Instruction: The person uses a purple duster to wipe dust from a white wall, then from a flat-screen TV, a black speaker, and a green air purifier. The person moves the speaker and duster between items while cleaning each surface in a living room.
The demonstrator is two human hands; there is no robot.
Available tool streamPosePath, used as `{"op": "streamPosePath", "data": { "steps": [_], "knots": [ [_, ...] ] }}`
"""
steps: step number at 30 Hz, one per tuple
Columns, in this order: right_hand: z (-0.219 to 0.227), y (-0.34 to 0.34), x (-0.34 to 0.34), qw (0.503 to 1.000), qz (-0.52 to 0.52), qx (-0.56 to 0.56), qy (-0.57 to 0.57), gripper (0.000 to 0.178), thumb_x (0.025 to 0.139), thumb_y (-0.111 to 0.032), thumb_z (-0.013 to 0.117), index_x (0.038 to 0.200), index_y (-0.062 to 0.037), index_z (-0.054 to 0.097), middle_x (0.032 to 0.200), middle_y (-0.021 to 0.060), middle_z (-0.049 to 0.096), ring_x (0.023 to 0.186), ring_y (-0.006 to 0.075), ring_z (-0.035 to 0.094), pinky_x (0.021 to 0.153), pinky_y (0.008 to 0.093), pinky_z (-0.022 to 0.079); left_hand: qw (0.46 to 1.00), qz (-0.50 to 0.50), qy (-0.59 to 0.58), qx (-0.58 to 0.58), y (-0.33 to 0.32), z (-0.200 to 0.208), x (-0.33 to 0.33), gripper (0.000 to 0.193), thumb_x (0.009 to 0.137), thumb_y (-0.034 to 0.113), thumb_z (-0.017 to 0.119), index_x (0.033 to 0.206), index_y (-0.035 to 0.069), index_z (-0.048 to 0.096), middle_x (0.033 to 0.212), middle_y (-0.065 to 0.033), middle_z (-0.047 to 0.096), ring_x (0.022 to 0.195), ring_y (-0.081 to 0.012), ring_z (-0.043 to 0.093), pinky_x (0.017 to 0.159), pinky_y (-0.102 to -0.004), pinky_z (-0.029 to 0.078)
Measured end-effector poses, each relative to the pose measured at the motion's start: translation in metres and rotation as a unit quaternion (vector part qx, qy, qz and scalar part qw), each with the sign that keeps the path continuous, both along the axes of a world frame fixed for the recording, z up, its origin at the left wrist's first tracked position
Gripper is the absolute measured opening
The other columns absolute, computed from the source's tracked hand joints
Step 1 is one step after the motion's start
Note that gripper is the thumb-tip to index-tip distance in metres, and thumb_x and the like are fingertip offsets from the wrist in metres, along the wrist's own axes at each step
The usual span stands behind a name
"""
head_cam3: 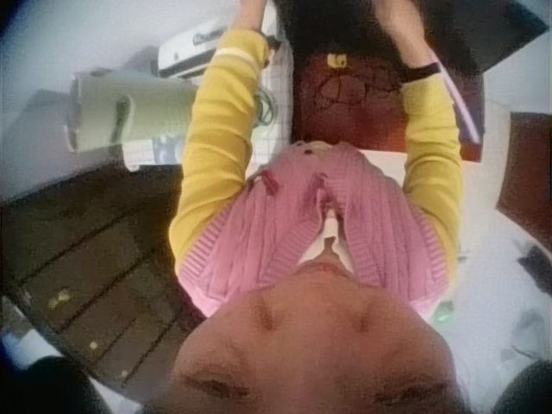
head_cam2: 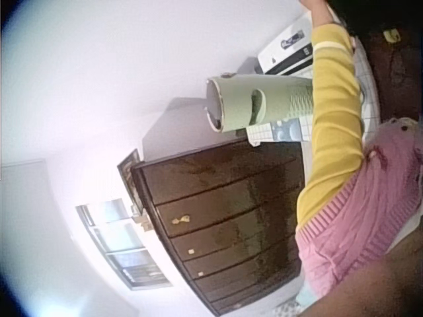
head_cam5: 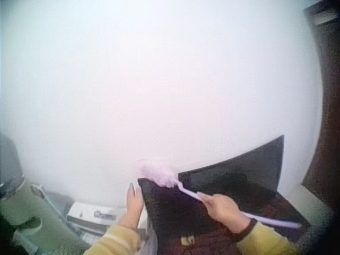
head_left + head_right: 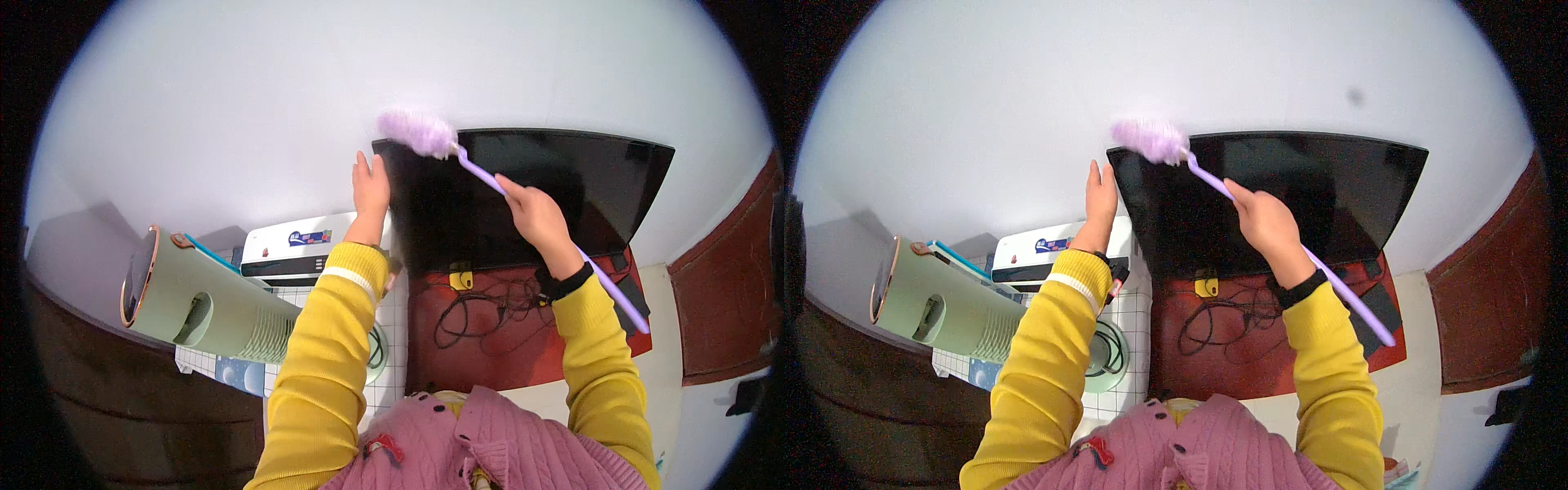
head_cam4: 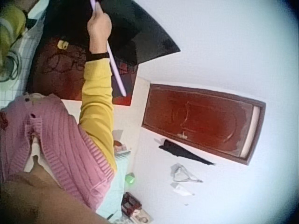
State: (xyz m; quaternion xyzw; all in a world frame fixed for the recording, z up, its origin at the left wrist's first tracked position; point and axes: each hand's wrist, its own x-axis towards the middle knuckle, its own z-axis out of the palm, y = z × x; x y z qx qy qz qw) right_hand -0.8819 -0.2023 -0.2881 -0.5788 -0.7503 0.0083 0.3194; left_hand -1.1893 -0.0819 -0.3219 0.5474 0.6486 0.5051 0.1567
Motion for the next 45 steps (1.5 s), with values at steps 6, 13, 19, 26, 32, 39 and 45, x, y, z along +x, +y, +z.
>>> {"op": "streamPosePath", "data": {
  "steps": [6,13,19,26,32,39,45],
  "knots": [
    [-0.001,-0.027,0.066,0.987,-0.158,0.007,-0.034,0.037,0.096,-0.025,0.059,0.132,-0.0321,0.065,0.086,0.0171,0.067,0.081,0.0382,0.066,0.07,0.0501,0.053,0.981,-0.041,0.178,0.061,-0.011,0.02,0.02,0.062,0.1,0.042,0.052,0.148,0.003,0.046,0.152,-0.0336,0.037,0.141,-0.0486,0.036,0.118,-0.049,0.031],
    [0.01,-0.087,0.155,0.906,-0.423,0.012,0.003,0.033,0.097,-0.026,0.059,0.128,-0.0201,0.068,0.099,0.02,0.07,0.091,0.0396,0.068,0.077,0.0492,0.054,0.951,-0.082,0.297,0.04,-0.011,0.029,0.047,0.063,0.095,0.032,0.063,0.151,0.009,0.044,0.156,-0.0297,0.033,0.144,-0.0475,0.033,0.118,-0.0492,0.032],
    [-0.016,-0.092,0.109,0.967,-0.239,0.091,0.009,0.046,0.096,-0.018,0.06,0.141,-0.0253,0.057,0.084,0.0174,0.062,0.077,0.0388,0.064,0.07,0.0488,0.053,0.949,-0.095,0.298,0.041,-0.009,0.023,0.075,0.066,0.095,0.034,0.062,0.152,0.01,0.042,0.157,-0.0293,0.032,0.146,-0.0471,0.03,0.119,-0.0488,0.03],
    [-0.031,-0.09,0.02,0.996,-0.077,0.021,0.042,0.049,0.09,-0.007,0.064,0.137,-0.0213,0.061,0.077,0.0176,0.059,0.071,0.0372,0.061,0.064,0.0453,0.05,0.943,-0.013,0.332,-0.034,-0.007,0.019,0.056,0.064,0.094,0.029,0.062,0.151,0.009,0.043,0.158,-0.0311,0.027,0.144,-0.0494,0.032,0.116,-0.0498,0.036],
    [-0.043,-0.077,0.003,0.987,-0.069,0.056,0.135,0.048,0.091,-0.009,0.065,0.137,-0.0249,0.063,0.075,0.0138,0.056,0.067,0.0348,0.058,0.062,0.0444,0.049,0.956,-0.043,0.289,-0.012,-0.012,0.005,0.028,0.07,0.091,0.018,0.062,0.154,0.007,0.035,0.157,-0.0346,0.025,0.143,-0.0504,0.032,0.117,-0.0482,0.035],
    [-0.075,-0.062,-0.031,0.996,0.054,-0.006,0.072,0.046,0.093,-0.014,0.064,0.136,-0.0271,0.063,0.079,0.0137,0.059,0.073,0.0355,0.062,0.065,0.0455,0.051,0.987,-0.046,0.152,-0.02,-0.017,-0.017,0.023,0.082,0.083,0.005,0.056,0.158,0.006,0.023,0.156,-0.0361,0.026,0.141,-0.0495,0.037,0.114,-0.0456,0.039],
    [-0.105,-0.027,-0.04,0.995,0.027,-0.093,0.021,0.041,0.095,-0.021,0.061,0.134,-0.03,0.064,0.084,0.015,0.064,0.079,0.036,0.065,0.071,0.0474,0.054,0.99,-0.024,0.136,0.002,-0.02,-0.046,0.004,0.079,0.083,0.005,0.053,0.155,-0.007,0.021,0.155,-0.0363,0.028,0.142,-0.0494,0.034,0.117,-0.0448,0.034]
  ]
}}
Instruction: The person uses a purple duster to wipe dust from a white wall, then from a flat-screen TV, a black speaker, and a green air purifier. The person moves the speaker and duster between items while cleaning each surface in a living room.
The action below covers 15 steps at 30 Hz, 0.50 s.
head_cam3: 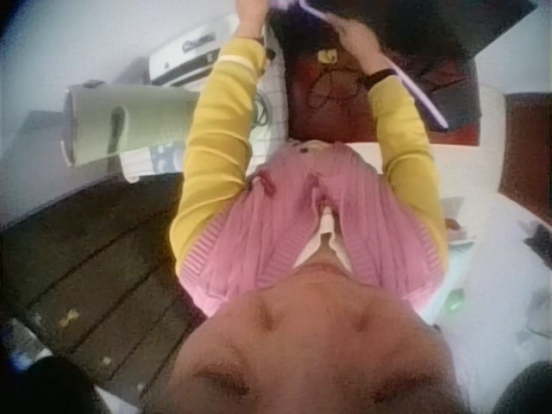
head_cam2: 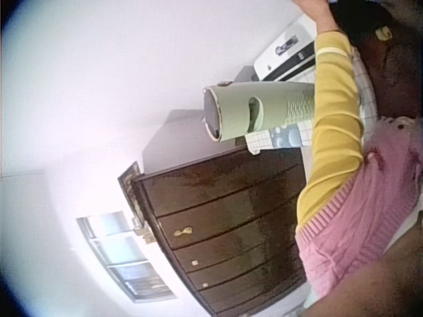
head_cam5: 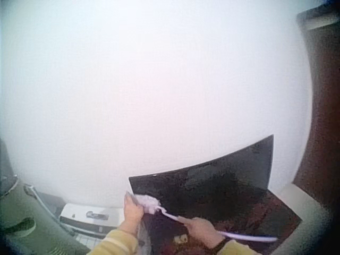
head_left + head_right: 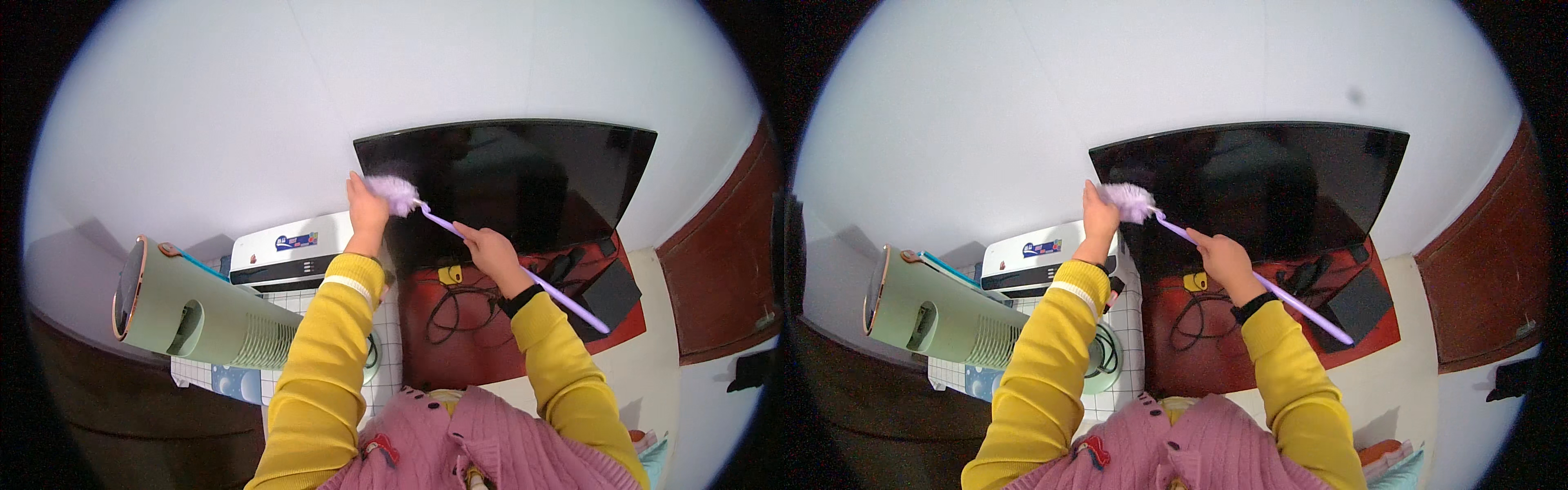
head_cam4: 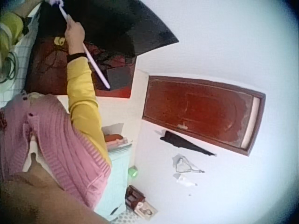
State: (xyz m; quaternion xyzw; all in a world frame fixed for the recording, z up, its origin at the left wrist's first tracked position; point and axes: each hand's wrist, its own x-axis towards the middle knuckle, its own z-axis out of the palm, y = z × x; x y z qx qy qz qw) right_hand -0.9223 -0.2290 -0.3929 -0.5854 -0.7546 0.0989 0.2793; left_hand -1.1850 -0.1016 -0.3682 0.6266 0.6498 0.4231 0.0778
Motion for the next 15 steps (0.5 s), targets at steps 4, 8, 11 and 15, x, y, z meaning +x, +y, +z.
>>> {"op": "streamPosePath", "data": {
  "steps": [4,8,11,15],
  "knots": [
    [-0.032,0.001,0.008,0.987,-0.006,-0.146,-0.069,0.037,0.095,-0.023,0.057,0.13,-0.0288,0.068,0.102,0.0167,0.072,0.094,0.0371,0.068,0.08,0.0481,0.055,0.995,0.012,0.008,-0.098,-0.011,-0.028,-0.007,0.079,0.083,0.009,0.054,0.154,-0.006,0.023,0.154,-0.0362,0.03,0.142,-0.0478,0.035,0.117,-0.0443,0.034],
    [-0.04,0.002,0.01,0.977,0.017,-0.163,-0.136,0.036,0.093,-0.02,0.058,0.126,-0.0267,0.07,0.102,0.0142,0.073,0.095,0.0368,0.069,0.081,0.0477,0.055,0.991,-0.005,0.011,-0.135,-0.017,-0.041,-0.011,0.082,0.083,0.014,0.058,0.155,-0.005,0.024,0.153,-0.0345,0.035,0.14,-0.0454,0.039,0.116,-0.0443,0.036],
    [-0.021,0.012,0.018,0.961,0.019,-0.186,-0.206,0.037,0.092,-0.017,0.056,0.124,-0.0285,0.071,0.106,0.011,0.073,0.098,0.0331,0.07,0.084,0.0468,0.056,0.987,-0.023,-0.01,-0.157,-0.014,-0.035,-0.01,0.082,0.085,0.02,0.062,0.154,-0.005,0.027,0.15,-0.0334,0.041,0.139,-0.044,0.043,0.115,-0.0439,0.037],
    [-0.002,0.026,0.038,0.994,0.024,-0.053,0.087,0.037,0.095,-0.023,0.061,0.131,-0.0276,0.067,0.098,0.0182,0.071,0.09,0.0387,0.068,0.079,0.0462,0.054,0.989,-0.009,-0.041,-0.141,-0.007,-0.023,-0.006,0.081,0.091,0.037,0.061,0.153,-0.005,0.03,0.14,-0.0343,0.052,0.131,-0.0461,0.05,0.111,-0.0453,0.04]
  ]
}}
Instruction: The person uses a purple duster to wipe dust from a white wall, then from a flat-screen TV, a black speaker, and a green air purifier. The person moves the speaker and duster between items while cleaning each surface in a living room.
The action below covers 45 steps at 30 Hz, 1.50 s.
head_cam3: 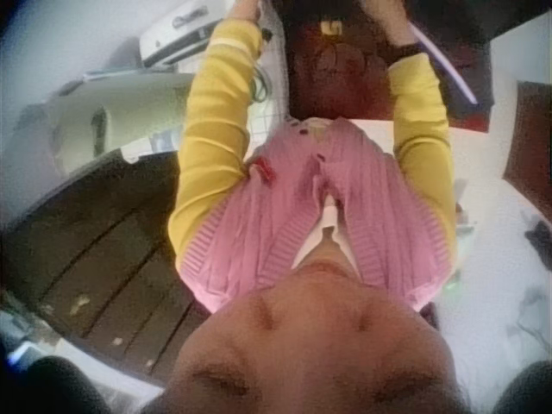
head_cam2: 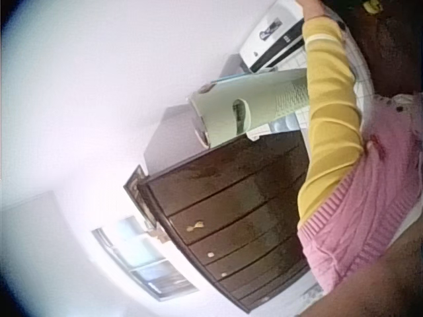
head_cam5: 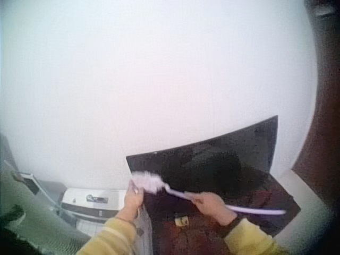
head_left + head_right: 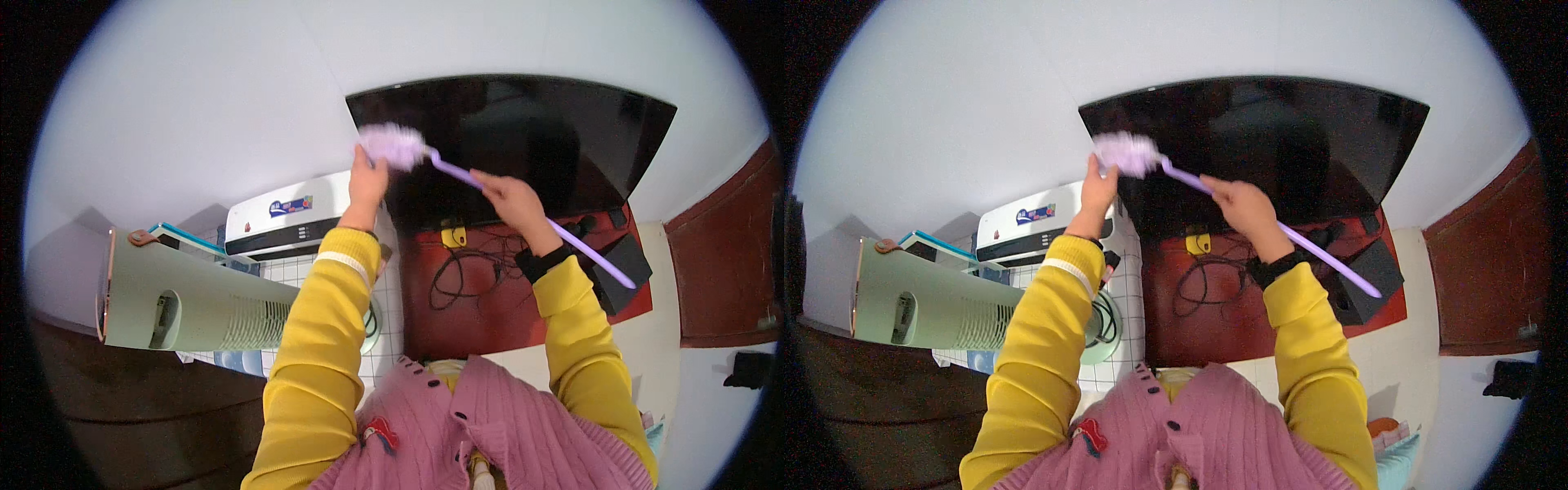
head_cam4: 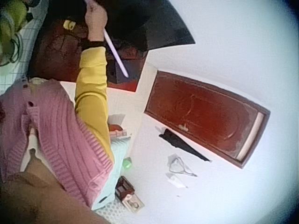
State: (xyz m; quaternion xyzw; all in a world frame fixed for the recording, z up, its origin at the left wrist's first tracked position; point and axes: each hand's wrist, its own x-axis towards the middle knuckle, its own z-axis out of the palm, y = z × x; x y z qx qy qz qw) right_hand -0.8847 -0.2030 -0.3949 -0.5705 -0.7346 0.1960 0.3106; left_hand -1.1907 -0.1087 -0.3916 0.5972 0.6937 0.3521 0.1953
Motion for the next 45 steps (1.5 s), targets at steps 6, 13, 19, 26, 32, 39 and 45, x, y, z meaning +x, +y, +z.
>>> {"op": "streamPosePath", "data": {
  "steps": [6,13,19,26,32,39,45],
  "knots": [
    [-0.053,-0.019,0.01,0.982,0.019,-0.084,-0.168,0.036,0.094,-0.022,0.061,0.128,-0.0307,0.069,0.098,0.0175,0.071,0.092,0.038,0.068,0.081,0.0467,0.055,0.991,0.047,-0.12,-0.045,0.001,-0.036,0.001,0.08,0.099,0.055,0.043,0.154,-0.003,0.03,0.145,-0.0342,0.047,0.135,-0.0467,0.047,0.113,-0.0449,0.037],
    [-0.062,-0.021,0.039,0.987,-0.045,-0.152,0.023,0.033,0.092,-0.025,0.064,0.124,-0.0282,0.072,0.11,0.0158,0.071,0.098,0.0352,0.068,0.085,0.0434,0.055,0.956,0.022,-0.223,-0.187,-0.011,-0.085,-0.001,0.076,0.099,0.062,0.043,0.158,0.017,0.03,0.16,-0.0111,0.035,0.141,-0.0388,0.039,0.102,-0.0613,0.043],
    [-0.064,-0.016,0.052,0.922,-0.054,-0.207,-0.322,0.033,0.089,-0.015,0.06,0.116,-0.0231,0.076,0.106,0.0118,0.073,0.099,0.0339,0.069,0.086,0.044,0.055,0.939,0.064,-0.227,-0.25,-0.042,-0.083,0.03,0.073,0.099,0.064,0.042,0.152,0.014,0.043,0.145,-0.0163,0.054,0.123,-0.0352,0.057,0.084,-0.0464,0.056],
    [-0.057,-0.014,0.062,0.899,-0.065,-0.278,-0.333,0.031,0.091,-0.018,0.061,0.12,-0.02,0.073,0.108,0.0147,0.073,0.1,0.0358,0.068,0.087,0.0437,0.054,0.924,0.085,-0.261,-0.267,-0.061,-0.095,0.043,0.071,0.1,0.063,0.043,0.149,0.013,0.048,0.141,-0.0154,0.057,0.121,-0.0325,0.058,0.083,-0.0448,0.055],
    [-0.059,-0.035,0.052,0.972,-0.08,-0.196,-0.105,0.032,0.093,-0.022,0.063,0.124,-0.019,0.072,0.11,0.0159,0.072,0.1,0.0369,0.068,0.087,0.0419,0.054,0.934,0.06,-0.26,-0.238,-0.064,-0.149,0.018,0.067,0.102,0.055,0.047,0.154,0.015,0.035,0.156,-0.0084,0.04,0.139,-0.0334,0.039,0.1,-0.0568,0.043],
    [-0.058,-0.068,0.01,0.977,-0.02,-0.162,0.136,0.034,0.096,-0.023,0.063,0.129,-0.0206,0.068,0.119,0.0164,0.07,0.104,0.0363,0.068,0.089,0.0401,0.055,0.946,0.123,-0.241,-0.18,-0.108,-0.161,0.004,0.063,0.102,0.044,0.05,0.151,0.007,0.038,0.147,-0.0181,0.049,0.129,-0.0339,0.049,0.098,-0.046,0.046],
    [-0.04,-0.078,-0.044,0.992,0.028,-0.081,-0.091,0.036,0.096,-0.018,0.058,0.131,-0.0217,0.066,0.102,0.0143,0.073,0.091,0.0365,0.068,0.078,0.0463,0.055,0.914,0.238,-0.314,-0.1,-0.143,-0.131,-0.003,0.065,0.102,0.036,0.053,0.151,-0.003,0.035,0.141,-0.0266,0.054,0.129,-0.0342,0.053,0.108,-0.0398,0.04]
  ]
}}
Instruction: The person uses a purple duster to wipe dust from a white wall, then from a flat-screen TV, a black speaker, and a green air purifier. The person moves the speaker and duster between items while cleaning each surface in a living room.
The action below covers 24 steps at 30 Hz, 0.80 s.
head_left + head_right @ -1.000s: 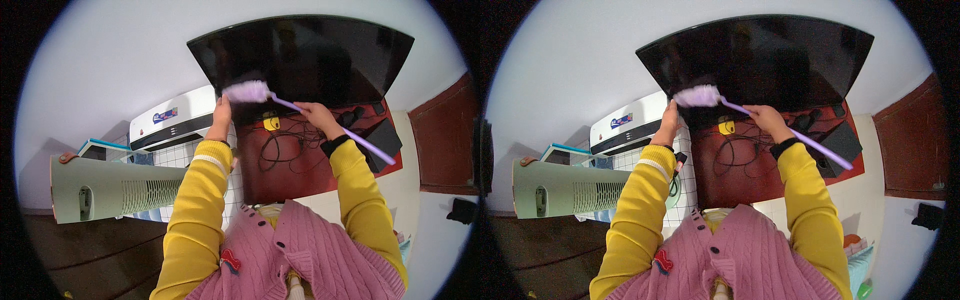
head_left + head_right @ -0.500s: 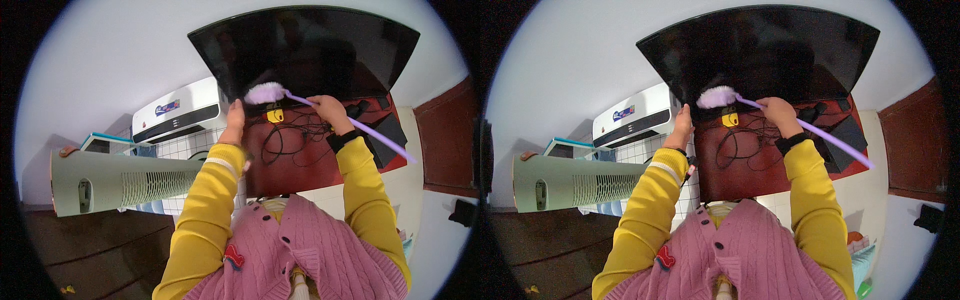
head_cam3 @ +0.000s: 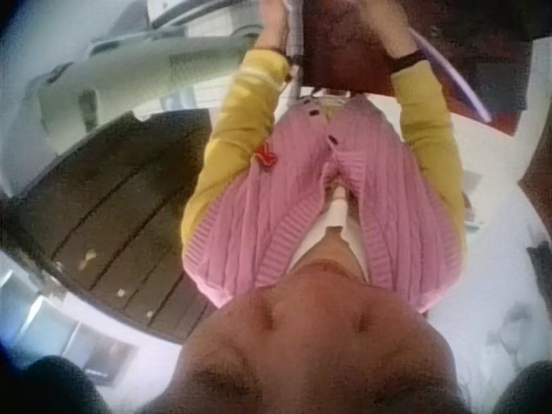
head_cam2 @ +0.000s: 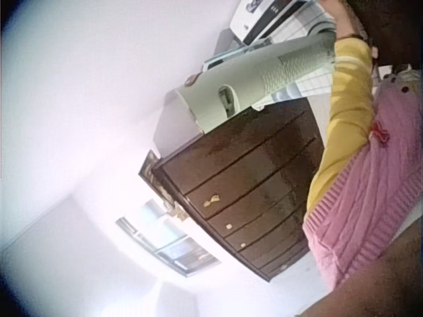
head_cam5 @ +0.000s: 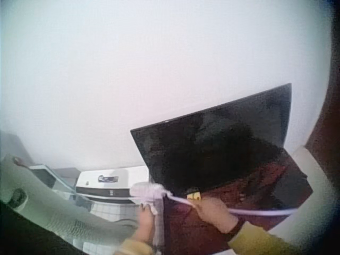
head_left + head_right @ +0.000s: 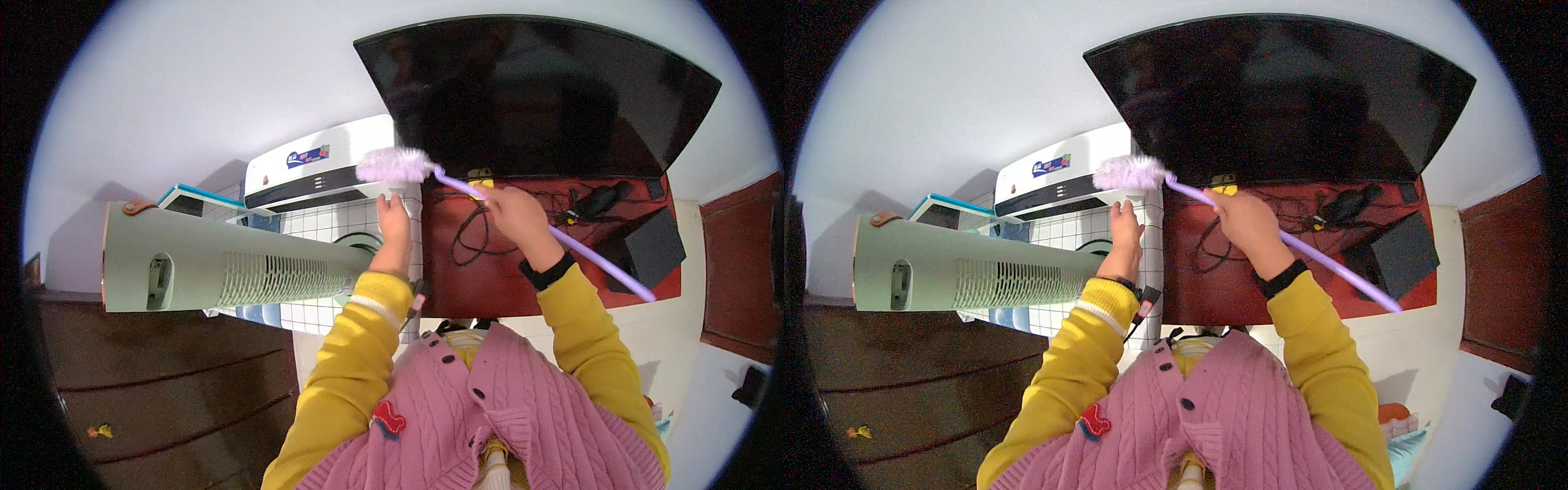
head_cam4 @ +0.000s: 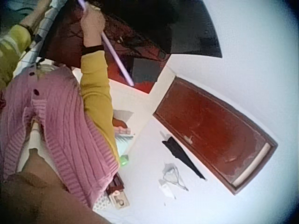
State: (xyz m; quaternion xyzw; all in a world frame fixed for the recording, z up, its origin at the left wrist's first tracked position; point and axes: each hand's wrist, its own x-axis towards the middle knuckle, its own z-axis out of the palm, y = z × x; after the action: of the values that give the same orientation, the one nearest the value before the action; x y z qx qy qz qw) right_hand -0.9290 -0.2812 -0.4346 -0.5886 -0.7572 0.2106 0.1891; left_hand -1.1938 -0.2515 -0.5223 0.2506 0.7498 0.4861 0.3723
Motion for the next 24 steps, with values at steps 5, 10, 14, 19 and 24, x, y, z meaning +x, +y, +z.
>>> {"op": "streamPosePath", "data": {
  "steps": [5,10,14,19,24],
  "knots": [
    [0.001,0.0,-0.015,0.994,0.046,0.066,0.08,0.039,0.097,-0.02,0.056,0.134,-0.0239,0.064,0.09,0.0178,0.069,0.079,0.0386,0.066,0.071,0.0497,0.053,0.995,-0.054,0.004,0.083,-0.04,0.037,-0.008,0.058,0.104,0.025,0.054,0.151,-0.002,0.034,0.144,-0.0232,0.052,0.133,-0.0309,0.051,0.111,-0.0384,0.038],
    [0.007,-0.024,-0.029,0.983,0.133,-0.046,0.116,0.039,0.097,-0.021,0.059,0.136,-0.0198,0.063,0.096,0.0192,0.07,0.086,0.0361,0.067,0.075,0.0444,0.053,0.975,-0.112,0.036,0.188,-0.082,0.097,0.001,0.055,0.098,0.006,0.06,0.149,-0.001,0.041,0.151,-0.0174,0.047,0.138,-0.0253,0.047,0.11,-0.0355,0.042],
    [0.04,-0.053,-0.048,0.913,0.163,0.006,0.374,0.042,0.097,-0.009,0.06,0.138,-0.0025,0.059,0.096,0.0182,0.068,0.083,0.0279,0.066,0.076,0.0362,0.051,0.904,-0.178,0.237,0.309,-0.129,0.175,-0.001,0.053,0.093,0.001,0.062,0.144,-0.002,0.048,0.146,-0.0149,0.051,0.135,-0.0275,0.049,0.11,-0.0395,0.041],
    [0.097,-0.08,-0.067,0.873,0.281,0.059,0.394,0.047,0.092,-0.003,0.061,0.139,-0.0028,0.058,0.086,0.0138,0.061,0.073,0.0275,0.059,0.069,0.0356,0.047,0.766,-0.116,0.424,0.469,-0.174,0.271,-0.025,0.05,0.087,-0.003,0.062,0.136,-0.005,0.053,0.145,-0.0242,0.048,0.137,-0.0382,0.045,0.113,-0.046,0.034],
    [0.153,-0.099,-0.083,0.877,0.263,0.133,0.379,0.049,0.09,-0.004,0.06,0.139,-0.0017,0.058,0.076,0.0132,0.055,0.066,0.0283,0.055,0.061,0.0364,0.043,0.637,-0.02,0.462,0.617,-0.195,0.344,-0.067,0.052,0.094,0.001,0.052,0.144,-0.002,0.043,0.156,-0.0242,0.037,0.144,-0.0334,0.038,0.116,-0.0453,0.031]
  ]
}}
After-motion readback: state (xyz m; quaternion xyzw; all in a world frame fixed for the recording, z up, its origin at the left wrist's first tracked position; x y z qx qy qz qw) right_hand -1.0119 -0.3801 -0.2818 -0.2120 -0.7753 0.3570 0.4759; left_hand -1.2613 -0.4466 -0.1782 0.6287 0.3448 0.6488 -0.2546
